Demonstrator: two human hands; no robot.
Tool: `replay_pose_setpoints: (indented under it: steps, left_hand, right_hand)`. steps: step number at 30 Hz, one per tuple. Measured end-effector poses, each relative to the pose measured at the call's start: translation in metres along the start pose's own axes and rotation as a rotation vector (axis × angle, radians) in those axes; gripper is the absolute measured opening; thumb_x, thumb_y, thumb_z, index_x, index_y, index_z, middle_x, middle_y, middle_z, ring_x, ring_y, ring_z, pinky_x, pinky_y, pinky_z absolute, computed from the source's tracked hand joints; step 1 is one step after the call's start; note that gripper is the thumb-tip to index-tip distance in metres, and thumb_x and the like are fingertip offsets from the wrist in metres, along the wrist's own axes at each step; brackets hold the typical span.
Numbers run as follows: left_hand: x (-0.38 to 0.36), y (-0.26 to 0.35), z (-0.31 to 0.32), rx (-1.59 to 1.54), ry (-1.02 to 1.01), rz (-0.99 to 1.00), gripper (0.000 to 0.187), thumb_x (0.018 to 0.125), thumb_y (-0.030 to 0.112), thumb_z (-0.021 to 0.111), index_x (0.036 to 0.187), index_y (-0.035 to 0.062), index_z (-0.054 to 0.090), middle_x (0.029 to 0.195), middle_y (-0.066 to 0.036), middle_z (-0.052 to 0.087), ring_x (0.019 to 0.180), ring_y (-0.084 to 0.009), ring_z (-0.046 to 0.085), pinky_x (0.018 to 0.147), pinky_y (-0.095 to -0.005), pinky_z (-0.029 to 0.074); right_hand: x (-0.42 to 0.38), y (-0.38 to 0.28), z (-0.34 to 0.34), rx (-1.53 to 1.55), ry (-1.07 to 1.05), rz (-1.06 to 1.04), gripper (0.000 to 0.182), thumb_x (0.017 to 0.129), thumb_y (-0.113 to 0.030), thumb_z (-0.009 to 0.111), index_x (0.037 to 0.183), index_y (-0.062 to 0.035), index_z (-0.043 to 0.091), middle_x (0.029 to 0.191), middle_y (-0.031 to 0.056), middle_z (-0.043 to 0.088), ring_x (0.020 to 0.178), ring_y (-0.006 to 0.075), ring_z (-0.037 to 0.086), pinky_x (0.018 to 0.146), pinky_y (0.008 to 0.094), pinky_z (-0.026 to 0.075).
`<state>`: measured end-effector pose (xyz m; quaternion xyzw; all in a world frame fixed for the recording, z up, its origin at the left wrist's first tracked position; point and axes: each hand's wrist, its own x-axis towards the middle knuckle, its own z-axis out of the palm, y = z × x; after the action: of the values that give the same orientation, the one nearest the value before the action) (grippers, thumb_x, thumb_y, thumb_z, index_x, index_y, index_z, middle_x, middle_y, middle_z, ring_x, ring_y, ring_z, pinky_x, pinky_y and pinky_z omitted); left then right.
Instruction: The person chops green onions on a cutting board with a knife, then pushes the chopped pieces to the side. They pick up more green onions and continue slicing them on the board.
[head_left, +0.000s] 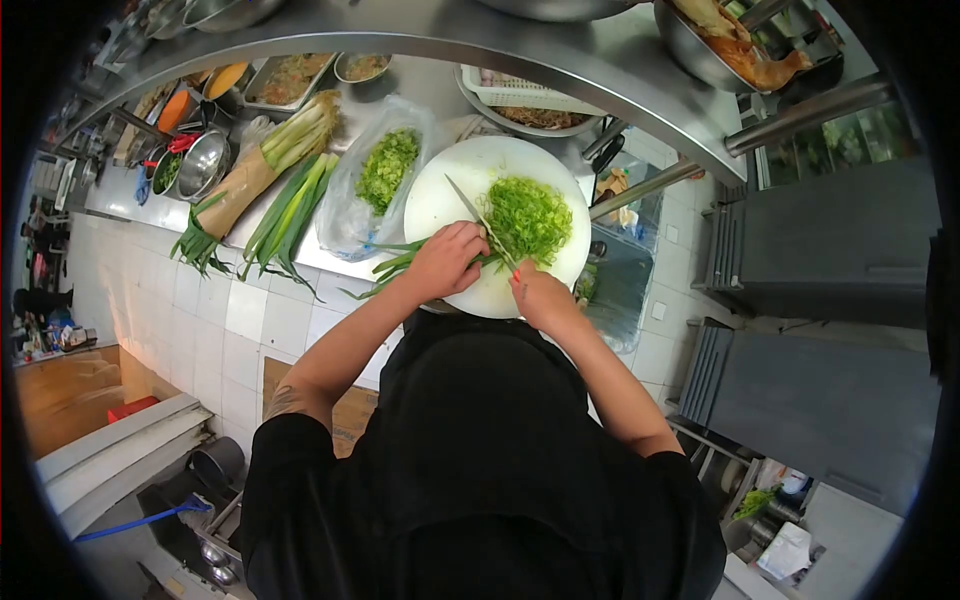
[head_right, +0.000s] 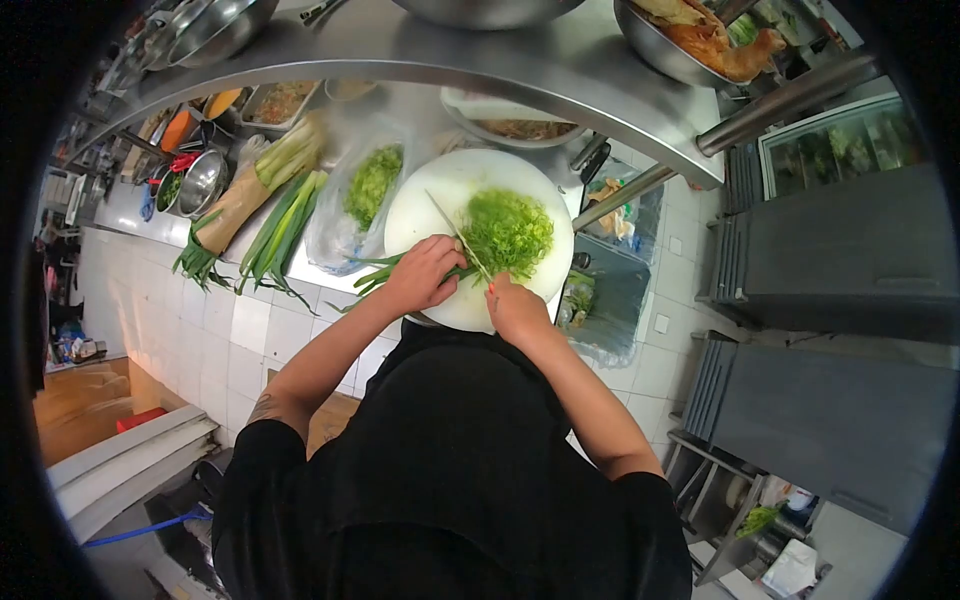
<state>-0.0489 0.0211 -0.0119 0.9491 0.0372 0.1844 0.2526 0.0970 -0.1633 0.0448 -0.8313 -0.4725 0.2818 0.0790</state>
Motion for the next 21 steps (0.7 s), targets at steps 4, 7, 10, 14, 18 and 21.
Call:
replay_pose_setpoints:
  steps: [4,7,10,14,18,21]
  left_hand:
    - [-0.002,0.001,-0.002,-0.022,0.025,0.024,0.027,0.082,0.012,0.073,0.107,0.0082,0.065,0.113,-0.011,0.059,0.116,-0.0336,0.058,0.100,-0.0439,0.050]
    - [0.001,0.001,-0.003,-0.023,0.029,0.031,0.026,0.082,0.012,0.072,0.106,0.0086,0.065,0.113,-0.011,0.059,0.116,-0.0335,0.058,0.099,-0.0441,0.050]
    - [0.000,0.001,-0.001,-0.020,0.026,0.012,0.025,0.082,0.012,0.072,0.105,0.0088,0.065,0.113,-0.011,0.059,0.115,-0.0335,0.058,0.099,-0.0439,0.050]
    - [0.001,0.000,-0.003,-0.024,0.018,0.031,0.025,0.082,0.013,0.071,0.105,0.0087,0.064,0.114,-0.011,0.058,0.117,-0.0327,0.057,0.099,-0.0440,0.049]
    - [0.001,0.001,-0.001,-0.017,0.028,0.022,0.024,0.081,0.012,0.071,0.103,0.0086,0.063,0.112,-0.011,0.059,0.116,-0.0326,0.057,0.099,-0.0438,0.049]
    - [0.001,0.001,-0.003,-0.012,0.033,0.029,0.024,0.081,0.012,0.071,0.104,0.0087,0.064,0.110,-0.012,0.059,0.114,-0.0341,0.058,0.099,-0.0439,0.050]
  right_hand:
    - [0.006,-0.002,-0.006,0.018,0.023,-0.033,0.031,0.106,-0.030,0.056,0.110,0.0016,0.055,0.091,0.0283,0.073,0.089,0.0472,0.072,0.080,0.0576,0.055]
    - [0.001,0.001,-0.001,0.011,0.020,-0.040,0.031,0.106,-0.030,0.056,0.110,0.0012,0.056,0.091,0.0280,0.073,0.088,0.0473,0.072,0.080,0.0576,0.055]
    - [0.014,0.010,0.016,0.025,0.036,-0.032,0.031,0.106,-0.030,0.056,0.111,0.0010,0.055,0.090,0.0279,0.073,0.088,0.0472,0.072,0.079,0.0574,0.055]
    - [-0.005,-0.011,-0.019,-0.017,-0.017,-0.022,0.032,0.106,-0.030,0.056,0.113,0.0011,0.054,0.089,0.0282,0.073,0.087,0.0472,0.072,0.079,0.0570,0.056]
    - [0.010,0.011,0.020,0.028,0.038,-0.036,0.031,0.106,-0.029,0.056,0.112,0.0008,0.054,0.089,0.0277,0.073,0.086,0.0473,0.072,0.078,0.0572,0.056]
    - [0.013,0.007,0.013,0.037,0.063,-0.039,0.030,0.106,-0.029,0.056,0.112,0.0006,0.055,0.088,0.0271,0.073,0.085,0.0471,0.072,0.077,0.0571,0.056]
